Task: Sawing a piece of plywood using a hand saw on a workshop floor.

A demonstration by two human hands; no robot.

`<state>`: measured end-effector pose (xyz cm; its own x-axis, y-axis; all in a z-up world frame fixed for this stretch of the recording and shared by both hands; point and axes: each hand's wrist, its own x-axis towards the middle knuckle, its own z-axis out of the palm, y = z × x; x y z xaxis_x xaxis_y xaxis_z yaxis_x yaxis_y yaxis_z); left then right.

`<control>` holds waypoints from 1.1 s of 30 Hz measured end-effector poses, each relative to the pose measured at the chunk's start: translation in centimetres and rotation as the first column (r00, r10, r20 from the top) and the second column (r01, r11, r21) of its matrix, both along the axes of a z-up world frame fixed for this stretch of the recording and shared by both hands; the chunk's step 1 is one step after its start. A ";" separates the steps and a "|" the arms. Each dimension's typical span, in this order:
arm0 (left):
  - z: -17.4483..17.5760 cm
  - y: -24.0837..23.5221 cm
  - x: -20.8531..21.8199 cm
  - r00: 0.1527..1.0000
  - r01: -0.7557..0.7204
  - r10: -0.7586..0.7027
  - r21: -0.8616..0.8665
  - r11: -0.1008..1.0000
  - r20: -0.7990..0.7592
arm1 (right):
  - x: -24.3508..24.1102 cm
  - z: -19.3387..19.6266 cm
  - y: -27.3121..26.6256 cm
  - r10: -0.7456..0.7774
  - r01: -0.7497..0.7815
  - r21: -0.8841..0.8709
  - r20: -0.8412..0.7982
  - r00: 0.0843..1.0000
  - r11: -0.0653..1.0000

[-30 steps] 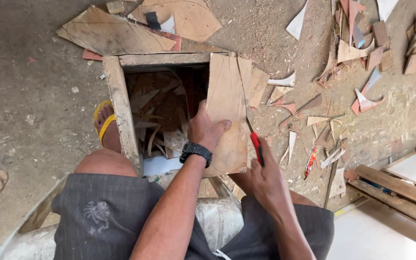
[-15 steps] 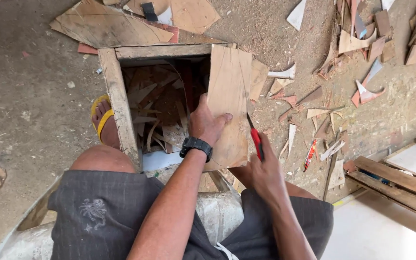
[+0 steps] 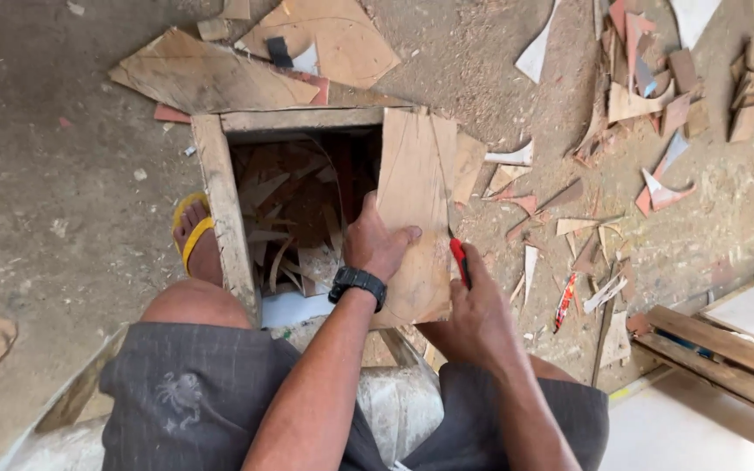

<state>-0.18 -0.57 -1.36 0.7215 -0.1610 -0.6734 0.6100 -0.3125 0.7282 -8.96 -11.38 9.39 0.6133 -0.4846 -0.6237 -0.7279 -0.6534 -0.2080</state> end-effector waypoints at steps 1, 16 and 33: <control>-0.2 -0.1 -0.2 1.000 0.001 -0.001 -0.011 1.000 -0.008 | 0.1 0.0 -0.5 0.002 -0.003 0.015 0.039 0.999 1.000; 1.0 -0.5 0.0 0.999 -0.048 0.048 0.023 0.999 -0.004 | -5.7 6.0 1.5 -0.117 0.119 -0.039 0.043 0.992 0.992; -0.6 -0.8 -0.7 0.999 -0.021 0.025 -0.084 0.996 0.039 | -3.2 -1.6 -2.3 -0.114 0.096 0.131 0.136 0.984 0.987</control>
<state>-0.84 -1.39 -1.93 0.7517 -0.1986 -0.6289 0.5862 -0.2356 0.7751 -12.11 -13.68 7.81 0.6500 -0.4755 -0.5929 -0.7481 -0.5378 -0.3888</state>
